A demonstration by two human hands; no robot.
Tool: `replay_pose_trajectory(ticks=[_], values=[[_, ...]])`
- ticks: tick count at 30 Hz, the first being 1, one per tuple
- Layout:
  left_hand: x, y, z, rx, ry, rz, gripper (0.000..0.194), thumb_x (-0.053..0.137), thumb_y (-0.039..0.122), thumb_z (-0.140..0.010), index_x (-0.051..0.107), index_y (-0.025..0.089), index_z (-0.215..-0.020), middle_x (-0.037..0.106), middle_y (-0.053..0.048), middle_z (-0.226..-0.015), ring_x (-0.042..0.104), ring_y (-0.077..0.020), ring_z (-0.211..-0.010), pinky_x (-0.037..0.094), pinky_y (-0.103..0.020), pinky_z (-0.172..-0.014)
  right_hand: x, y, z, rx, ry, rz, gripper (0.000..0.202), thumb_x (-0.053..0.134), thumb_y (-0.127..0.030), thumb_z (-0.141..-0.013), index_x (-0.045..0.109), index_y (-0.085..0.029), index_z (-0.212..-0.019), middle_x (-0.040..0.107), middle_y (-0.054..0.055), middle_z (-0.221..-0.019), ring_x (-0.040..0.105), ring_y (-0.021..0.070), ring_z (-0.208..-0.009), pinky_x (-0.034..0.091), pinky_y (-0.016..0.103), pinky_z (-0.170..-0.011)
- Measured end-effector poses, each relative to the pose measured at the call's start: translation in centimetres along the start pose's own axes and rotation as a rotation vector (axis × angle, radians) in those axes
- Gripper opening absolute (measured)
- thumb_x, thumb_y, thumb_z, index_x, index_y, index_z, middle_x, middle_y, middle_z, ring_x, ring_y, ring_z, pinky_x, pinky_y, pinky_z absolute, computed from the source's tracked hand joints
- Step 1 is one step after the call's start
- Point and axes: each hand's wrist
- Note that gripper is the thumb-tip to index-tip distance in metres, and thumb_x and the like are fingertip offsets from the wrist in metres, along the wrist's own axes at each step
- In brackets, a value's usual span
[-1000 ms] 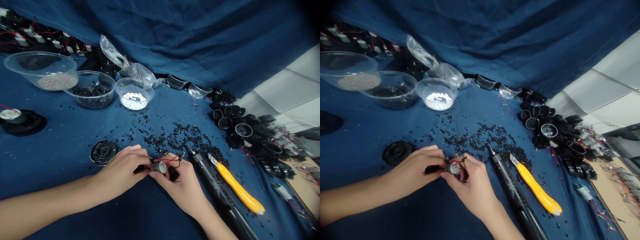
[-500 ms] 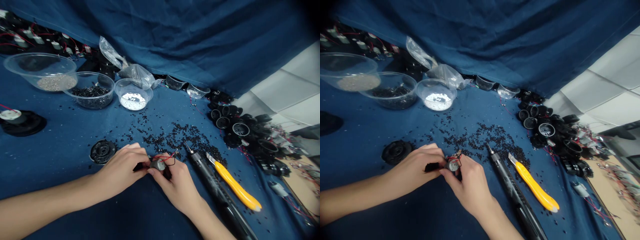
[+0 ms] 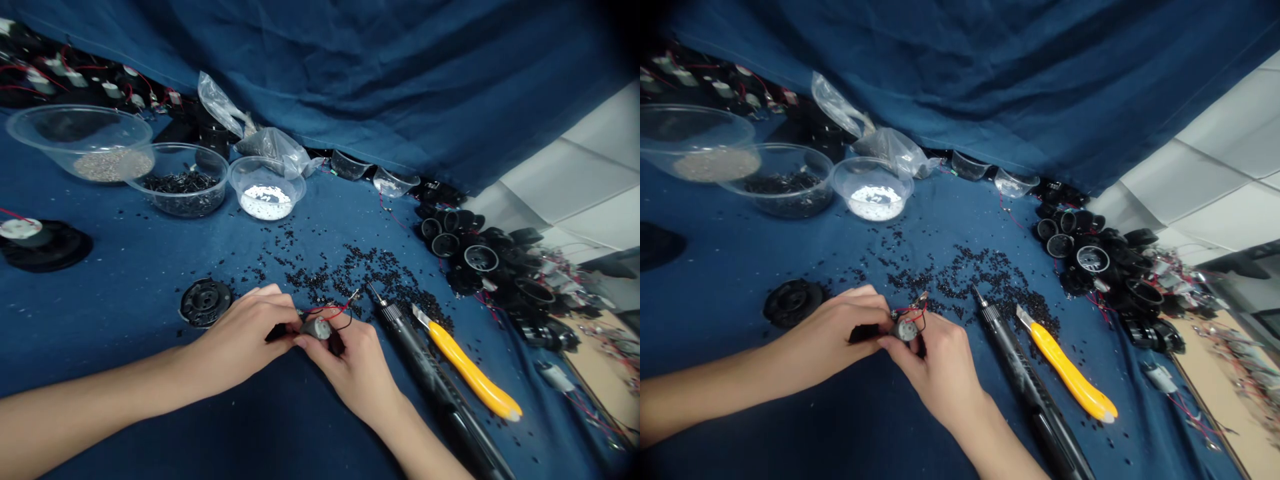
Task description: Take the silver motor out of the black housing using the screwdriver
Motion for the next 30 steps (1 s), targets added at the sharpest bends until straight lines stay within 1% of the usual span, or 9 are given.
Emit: replay_pose_trajectory(ticks=[7, 10, 13, 15, 20, 23, 25, 28, 30], values=[[-0.19, 0.43, 0.04, -0.049, 0.004, -0.015, 0.012, 0.065, 0.019, -0.088, 0.059, 0.019, -0.078, 0.06, 0.003, -0.082, 0.05, -0.0184, -0.086, 0.036, -0.03, -0.075, 0.2, 0.11, 0.01, 0.028, -0.004, 0.001, 0.019, 0.06, -0.037, -0.088, 0.063, -0.018, -0.091, 0.057, -0.003, -0.07, 0.044, 0.0073, -0.059, 0.033, 0.02, -0.059], [-0.22, 0.54, 0.12, -0.11, 0.02, 0.03, 0.009, 0.065, 0.015, -0.085, 0.057, 0.02, -0.086, 0.057, 0.004, -0.085, 0.052, -0.0169, -0.085, 0.038, -0.029, -0.075, 0.24, 0.09, 0.04, 0.015, 0.001, 0.003, 0.019, 0.06, -0.038, -0.088, 0.062, -0.018, -0.089, 0.057, -0.003, -0.071, 0.045, 0.0073, -0.06, 0.033, 0.02, -0.059], [-0.17, 0.57, 0.1, -0.149, 0.043, 0.104, 0.021, 0.063, 0.012, -0.082, 0.054, 0.023, -0.097, 0.059, 0.004, -0.09, 0.054, -0.0158, -0.089, 0.04, -0.029, -0.08, 0.28, 0.1, 0.09, 0.004, -0.002, 0.012, 0.021, 0.059, -0.039, -0.089, 0.061, -0.018, -0.089, 0.058, -0.003, -0.073, 0.045, 0.0077, -0.061, 0.033, 0.02, -0.06], [-0.13, 0.56, 0.02, -0.141, 0.047, 0.152, 0.026, 0.063, 0.011, -0.081, 0.053, 0.024, -0.102, 0.062, 0.005, -0.092, 0.057, -0.015, -0.089, 0.041, -0.027, -0.081, 0.32, 0.14, 0.12, -0.004, -0.003, 0.028, 0.021, 0.059, -0.039, -0.089, 0.06, -0.018, -0.089, 0.057, -0.003, -0.072, 0.045, 0.0078, -0.06, 0.033, 0.02, -0.06], [-0.19, 0.52, -0.03, -0.136, 0.021, 0.189, 0.035, 0.061, 0.01, -0.082, 0.053, 0.027, -0.112, 0.065, 0.006, -0.091, 0.062, -0.0144, -0.084, 0.044, -0.026, -0.076, 0.33, 0.15, 0.1, -0.068, 0.006, 0.094, 0.022, 0.057, -0.04, -0.091, 0.059, -0.018, -0.091, 0.056, -0.002, -0.072, 0.048, 0.0092, -0.063, 0.034, 0.021, -0.061], [-0.25, 0.54, 0.03, -0.123, 0.012, 0.193, 0.036, 0.061, 0.011, -0.083, 0.053, 0.026, -0.114, 0.066, 0.005, -0.094, 0.063, -0.0152, -0.088, 0.045, -0.026, -0.078, 0.24, 0.09, 0.01, -0.091, -0.003, 0.114, 0.022, 0.056, -0.04, -0.091, 0.058, -0.018, -0.091, 0.058, -0.001, -0.074, 0.051, 0.0106, -0.066, 0.036, 0.021, -0.062], [-0.3, 0.6, 0.04, -0.109, 0.016, 0.19, 0.036, 0.062, 0.011, -0.083, 0.053, 0.026, -0.114, 0.066, 0.005, -0.094, 0.062, -0.0153, -0.089, 0.045, -0.026, -0.079, 0.17, 0.05, -0.06, -0.109, -0.011, 0.106, 0.021, 0.055, -0.04, -0.092, 0.057, -0.019, -0.094, 0.061, 0.0, -0.079, 0.054, 0.0115, -0.069, 0.038, 0.022, -0.065], [-0.4, 0.79, 0.01, -0.093, 0.033, 0.166, 0.035, 0.062, 0.01, -0.083, 0.054, 0.026, -0.113, 0.063, 0.004, -0.092, 0.061, -0.0152, -0.086, 0.045, -0.025, -0.076, 0.11, 0.0, -0.12, -0.14, -0.022, 0.095, 0.019, 0.055, -0.038, -0.093, 0.056, -0.02, -0.099, 0.064, 0.001, -0.085, 0.057, 0.0123, -0.074, 0.04, 0.022, -0.068], [-0.46, 0.9, 0.0, -0.094, 0.038, 0.165, 0.035, 0.062, 0.009, -0.083, 0.055, 0.026, -0.112, 0.062, 0.004, -0.091, 0.06, -0.015, -0.084, 0.044, -0.024, -0.073, 0.08, -0.04, -0.1, -0.14, -0.026, 0.109, 0.018, 0.054, -0.038, -0.093, 0.055, -0.021, -0.099, 0.063, 0.0, -0.084, 0.056, 0.0127, -0.073, 0.039, 0.023, -0.067]])
Point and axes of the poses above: each hand's wrist, its own z-axis away from the middle knuckle, its own x-axis out of the palm, y = z × x
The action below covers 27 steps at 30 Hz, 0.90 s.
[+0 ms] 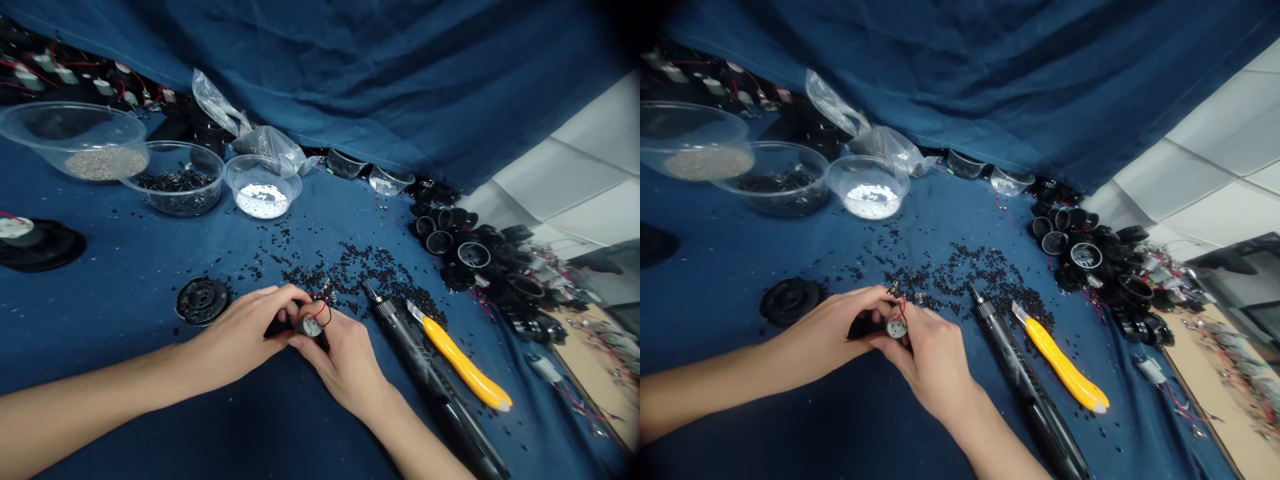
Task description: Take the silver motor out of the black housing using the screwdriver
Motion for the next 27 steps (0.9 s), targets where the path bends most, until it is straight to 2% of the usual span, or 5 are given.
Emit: replay_pose_trajectory(ticks=[8, 13, 16, 21, 27], values=[[0.21, -0.19, 0.18, -0.013, 0.008, 0.045, 0.041, 0.062, 0.007, -0.081, 0.054, 0.028, -0.115, 0.063, 0.005, -0.097, 0.06, -0.0142, -0.088, 0.044, -0.025, -0.078, -0.15, -0.23, 0.06, 0.056, -0.022, -0.016, 0.013, 0.051, -0.032, -0.093, 0.053, -0.02, -0.097, 0.063, 0.0, -0.09, 0.057, 0.0137, -0.08, 0.038, 0.024, -0.072], [0.63, -0.2, 0.13, -0.055, 0.003, -0.011, 0.04, 0.062, 0.008, -0.079, 0.057, 0.029, -0.114, 0.062, 0.003, -0.095, 0.058, -0.018, -0.09, 0.044, -0.032, -0.081, 0.23, -0.13, 0.0, 0.046, 0.016, -0.071, 0.012, 0.056, -0.03, -0.091, 0.058, -0.021, -0.097, 0.062, -0.001, -0.082, 0.055, 0.0107, -0.069, 0.038, 0.021, -0.066], [0.8, -0.36, -0.01, -0.054, 0.009, 0.014, 0.039, 0.062, 0.007, -0.078, 0.057, 0.027, -0.111, 0.062, 0.003, -0.09, 0.058, -0.0177, -0.089, 0.044, -0.032, -0.081, 0.57, -0.08, -0.01, 0.037, 0.024, -0.069, 0.014, 0.059, -0.031, -0.089, 0.059, -0.021, -0.099, 0.062, -0.002, -0.077, 0.054, 0.0095, -0.064, 0.038, 0.02, -0.062], [0.88, -0.76, -0.11, -0.031, 0.047, 0.026, 0.045, 0.061, 0.003, -0.072, 0.058, 0.026, -0.109, 0.062, 0.003, -0.088, 0.058, -0.0169, -0.085, 0.044, -0.03, -0.078, 0.73, -0.25, -0.03, -0.031, 0.05, -0.007, 0.013, 0.058, -0.029, -0.09, 0.058, -0.019, -0.098, 0.065, 0.0, -0.081, 0.059, 0.0109, -0.067, 0.039, 0.02, -0.063], [0.81, -0.84, 0.04, -0.001, 0.037, 0.026, 0.044, 0.06, 0.005, -0.075, 0.059, 0.027, -0.113, 0.065, 0.002, -0.091, 0.059, -0.0181, -0.088, 0.045, -0.032, -0.082, 0.46, -0.33, 0.21, -0.002, 0.054, 0.008, 0.011, 0.057, -0.028, -0.09, 0.057, -0.02, -0.097, 0.066, -0.001, -0.081, 0.06, 0.0117, -0.067, 0.039, 0.02, -0.063]])
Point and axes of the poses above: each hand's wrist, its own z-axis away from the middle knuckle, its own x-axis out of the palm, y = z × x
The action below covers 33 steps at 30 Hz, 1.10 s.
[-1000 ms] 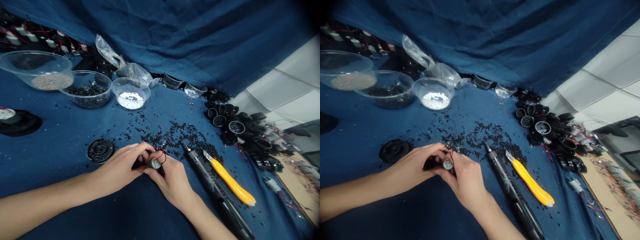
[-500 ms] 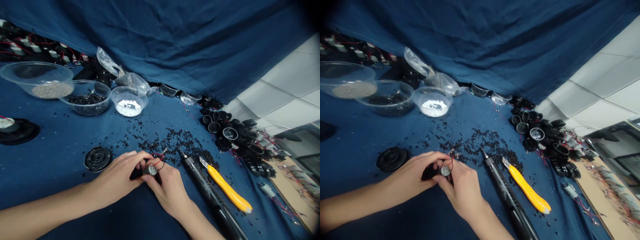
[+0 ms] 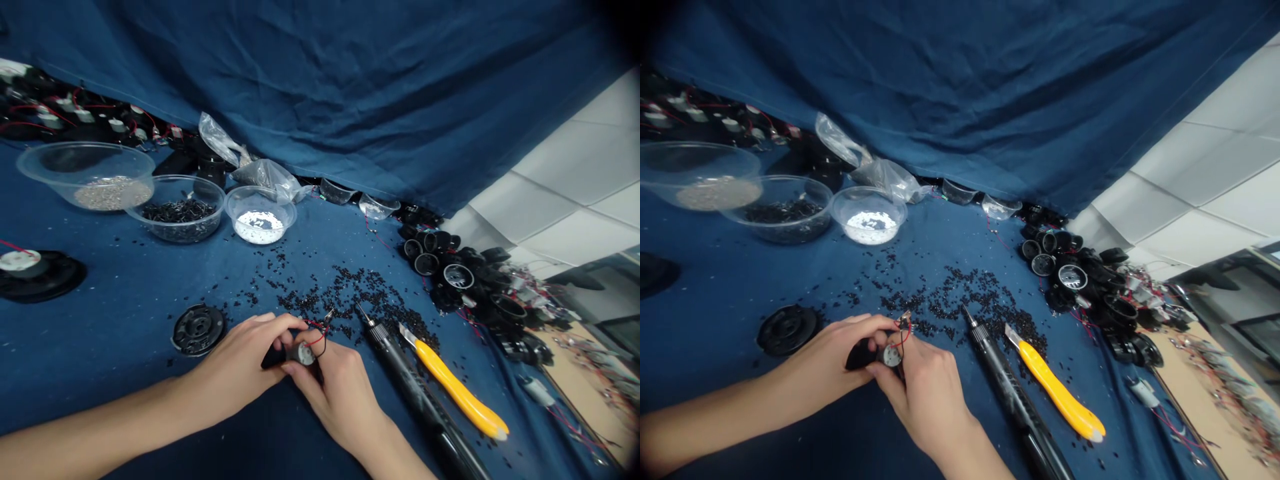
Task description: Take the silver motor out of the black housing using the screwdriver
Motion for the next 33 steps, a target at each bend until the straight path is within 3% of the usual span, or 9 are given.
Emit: replay_pose_trajectory(ticks=[8, 15, 20, 33], values=[[0.3, 0.0, -0.3, -0.004, 0.046, 0.029, 0.041, 0.06, 0.0, -0.071, 0.06, 0.025, -0.104, 0.067, 0.005, -0.083, 0.061, -0.0163, -0.083, 0.043, -0.028, -0.077, -0.1, 0.1, 0.0, -0.012, 0.005, 0.057, 0.011, 0.053, -0.029, -0.091, 0.055, -0.019, -0.092, 0.064, 0.001, -0.077, 0.057, 0.0132, -0.065, 0.036, 0.022, -0.06], [0.3, 0.3, -0.8, 0.008, 0.059, 0.081, 0.009, 0.068, 0.017, -0.075, 0.059, 0.02, -0.078, 0.066, 0.006, -0.068, 0.059, -0.014, -0.067, 0.04, -0.025, -0.065, -0.2, 0.0, 0.0, 0.009, -0.039, 0.135, 0.013, 0.053, -0.032, -0.092, 0.053, -0.02, -0.096, 0.063, 0.0, -0.079, 0.056, 0.0146, -0.068, 0.034, 0.024, -0.06], [0.4, 0.1, -0.7, 0.019, 0.059, 0.109, 0.016, 0.07, 0.02, -0.076, 0.057, 0.017, -0.066, 0.069, 0.003, -0.08, 0.059, -0.0129, -0.069, 0.039, -0.023, -0.065, -0.2, 0.1, -0.1, 0.015, -0.059, 0.089, 0.015, 0.05, -0.035, -0.094, 0.053, -0.02, -0.096, 0.064, 0.002, -0.09, 0.055, 0.0156, -0.078, 0.037, 0.025, -0.068], [0.0, 0.2, -1.1, -0.014, 0.016, 0.094, 0.015, 0.066, 0.018, -0.074, 0.056, 0.017, -0.064, 0.061, 0.003, -0.067, 0.052, -0.0119, -0.062, 0.037, -0.023, -0.059, -0.3, 0.2, -0.3, 0.033, -0.108, 0.093, 0.022, 0.046, -0.042, -0.097, 0.053, -0.022, -0.101, 0.059, 0.001, -0.093, 0.044, 0.0168, -0.082, 0.029, 0.029, -0.071]])
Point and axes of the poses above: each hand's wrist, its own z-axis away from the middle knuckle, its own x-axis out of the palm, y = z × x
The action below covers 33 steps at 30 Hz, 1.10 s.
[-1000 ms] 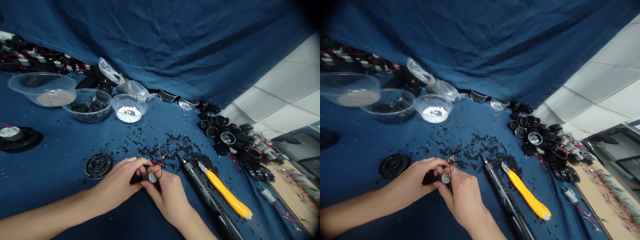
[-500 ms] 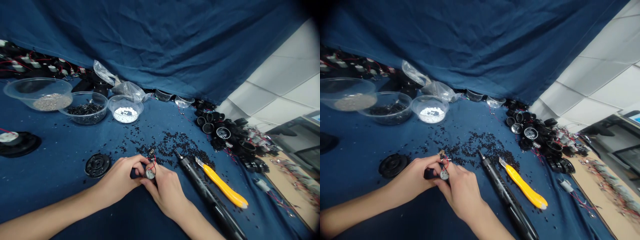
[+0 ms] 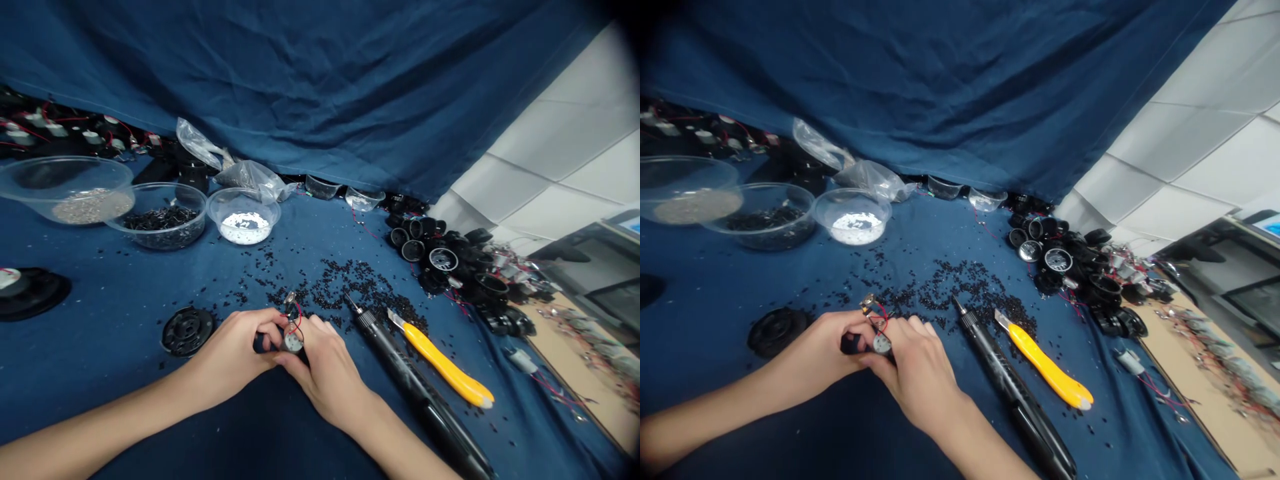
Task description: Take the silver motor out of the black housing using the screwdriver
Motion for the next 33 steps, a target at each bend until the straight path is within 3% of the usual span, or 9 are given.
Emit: replay_pose_trajectory(ticks=[14, 25, 28, 33], values=[[0.2, -0.1, 0.2, -0.049, 0.01, 0.068, 0.013, 0.067, 0.009, -0.073, 0.057, 0.017, -0.067, 0.055, 0.006, -0.066, 0.046, -0.0096, -0.061, 0.037, -0.021, -0.058, -0.5, 0.0, -0.3, 0.022, -0.084, -0.009, 0.027, 0.041, -0.048, -0.098, 0.05, -0.023, -0.094, 0.058, -0.001, -0.091, 0.042, 0.0167, -0.081, 0.026, 0.028, -0.07], [0.4, -0.6, 0.4, -0.065, 0.031, 0.012, 0.01, 0.066, 0.015, -0.074, 0.065, 0.019, -0.083, 0.065, 0.002, -0.076, 0.057, -0.0157, -0.07, 0.041, -0.025, -0.062, -0.5, 0.4, -0.2, -0.031, -0.084, 0.044, 0.023, 0.042, -0.043, -0.098, 0.048, -0.022, -0.094, 0.057, 0.001, -0.09, 0.042, 0.0169, -0.08, 0.026, 0.028, -0.069], [0.2, 0.0, 0.5, -0.043, 0.03, -0.062, 0.009, 0.064, 0.013, -0.075, 0.065, 0.019, -0.081, 0.064, 0.004, -0.071, 0.056, -0.0137, -0.066, 0.041, -0.024, -0.064, -0.7, 0.3, -0.2, 0.028, -0.071, -0.042, 0.021, 0.044, -0.04, -0.097, 0.05, -0.02, -0.092, 0.057, 0.001, -0.089, 0.043, 0.0163, -0.081, 0.029, 0.029, -0.072], [0.1, 0.7, 0.5, -0.006, -0.001, -0.111, 0.023, 0.062, 0.017, -0.082, 0.064, 0.026, -0.103, 0.065, 0.006, -0.075, 0.059, -0.0143, -0.073, 0.042, -0.025, -0.071, -1.5, 0.0, -0.1, 0.107, -0.048, -0.457, 0.023, 0.042, -0.038, -0.099, 0.054, -0.021, -0.092, 0.055, -0.002, -0.082, 0.045, 0.0101, -0.074, 0.034, 0.025, -0.071]])
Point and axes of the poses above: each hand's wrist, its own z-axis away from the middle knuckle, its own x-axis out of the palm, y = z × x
